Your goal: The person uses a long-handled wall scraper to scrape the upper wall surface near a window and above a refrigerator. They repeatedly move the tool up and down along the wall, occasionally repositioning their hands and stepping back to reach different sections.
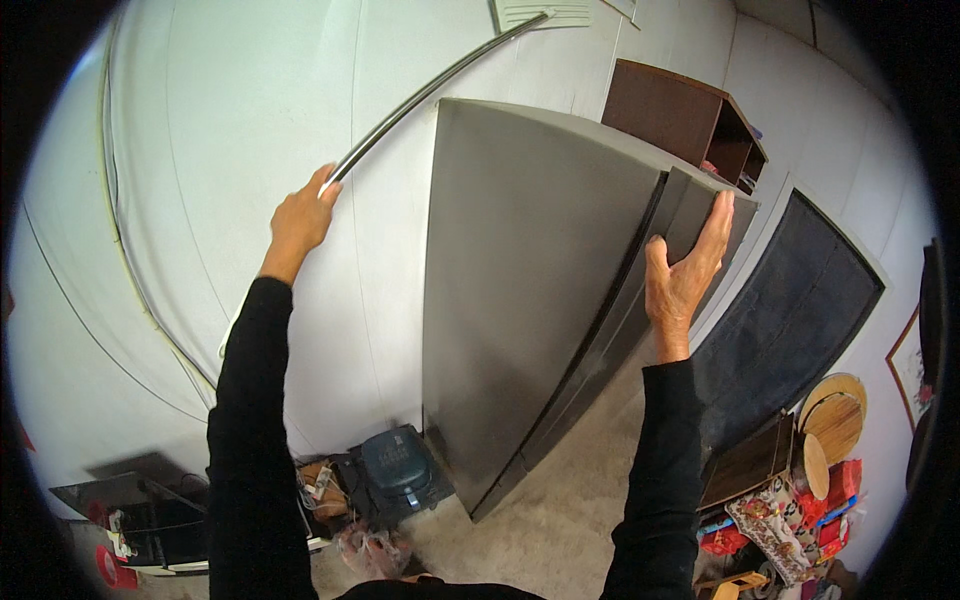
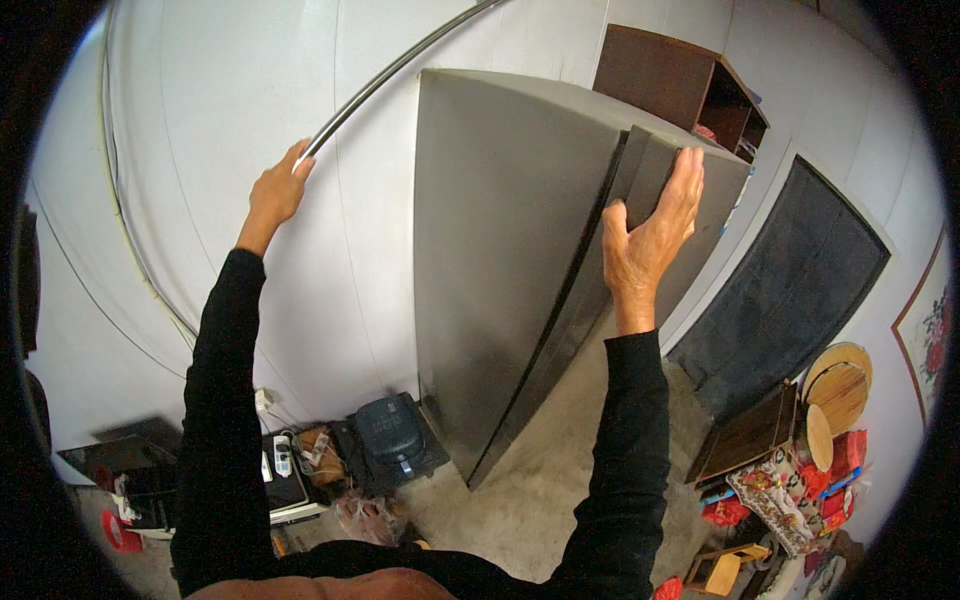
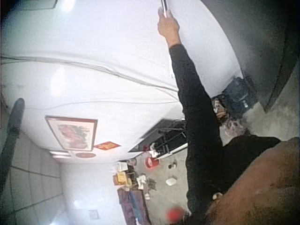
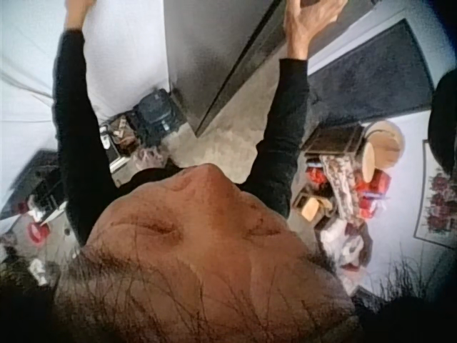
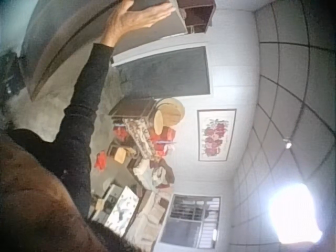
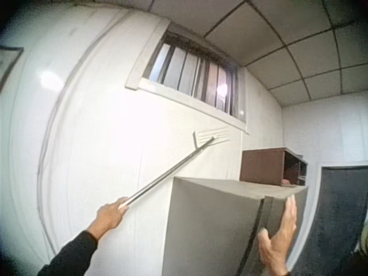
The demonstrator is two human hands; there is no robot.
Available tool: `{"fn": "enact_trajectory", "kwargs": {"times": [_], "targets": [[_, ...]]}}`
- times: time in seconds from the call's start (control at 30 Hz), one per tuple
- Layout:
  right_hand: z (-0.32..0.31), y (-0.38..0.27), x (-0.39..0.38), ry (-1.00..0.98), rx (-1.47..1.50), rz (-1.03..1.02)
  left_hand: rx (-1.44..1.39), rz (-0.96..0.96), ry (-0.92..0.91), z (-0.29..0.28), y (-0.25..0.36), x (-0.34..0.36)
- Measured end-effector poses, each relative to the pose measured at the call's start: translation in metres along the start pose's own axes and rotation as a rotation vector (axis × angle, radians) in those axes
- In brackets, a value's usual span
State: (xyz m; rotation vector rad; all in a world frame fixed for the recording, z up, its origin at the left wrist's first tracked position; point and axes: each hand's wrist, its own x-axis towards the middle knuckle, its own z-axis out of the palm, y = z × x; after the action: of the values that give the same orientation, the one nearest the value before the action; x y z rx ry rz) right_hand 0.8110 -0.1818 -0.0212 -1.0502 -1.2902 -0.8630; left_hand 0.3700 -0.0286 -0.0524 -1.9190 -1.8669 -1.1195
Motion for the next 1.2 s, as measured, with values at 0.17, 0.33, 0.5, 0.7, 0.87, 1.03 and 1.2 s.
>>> {"fn": "enact_trajectory", "kwargs": {"times": [0.17,0.33,0.5,0.7,0.87,1.03,1.2], "targets": [[0.001,0.002,-0.001,0.016,0.002,0.011,0.032,-0.047,-0.051,-0.023,-0.058,-0.075],[0.001,0.001,-0.001,0.023,-0.002,0.014,0.060,-0.090,-0.069,-0.028,-0.062,-0.086],[0.000,-0.001,-0.001,0.023,0.006,0.024,0.129,0.047,-0.005,0.004,0.010,-0.002],[0.000,0.001,-0.002,0.013,-0.007,0.017,0.151,0.073,0.001,0.029,0.080,0.043],[0.000,0.000,-0.002,0.024,0.001,0.013,0.235,0.035,-0.066,-0.016,-0.004,-0.025],[0.002,0.000,-0.003,0.021,-0.003,0.030,0.276,0.002,-0.030,-0.079,-0.067,-0.083],[0.002,0.001,-0.002,0.028,0.005,0.006,0.306,0.119,0.023,-0.074,-0.033,-0.036]]}}
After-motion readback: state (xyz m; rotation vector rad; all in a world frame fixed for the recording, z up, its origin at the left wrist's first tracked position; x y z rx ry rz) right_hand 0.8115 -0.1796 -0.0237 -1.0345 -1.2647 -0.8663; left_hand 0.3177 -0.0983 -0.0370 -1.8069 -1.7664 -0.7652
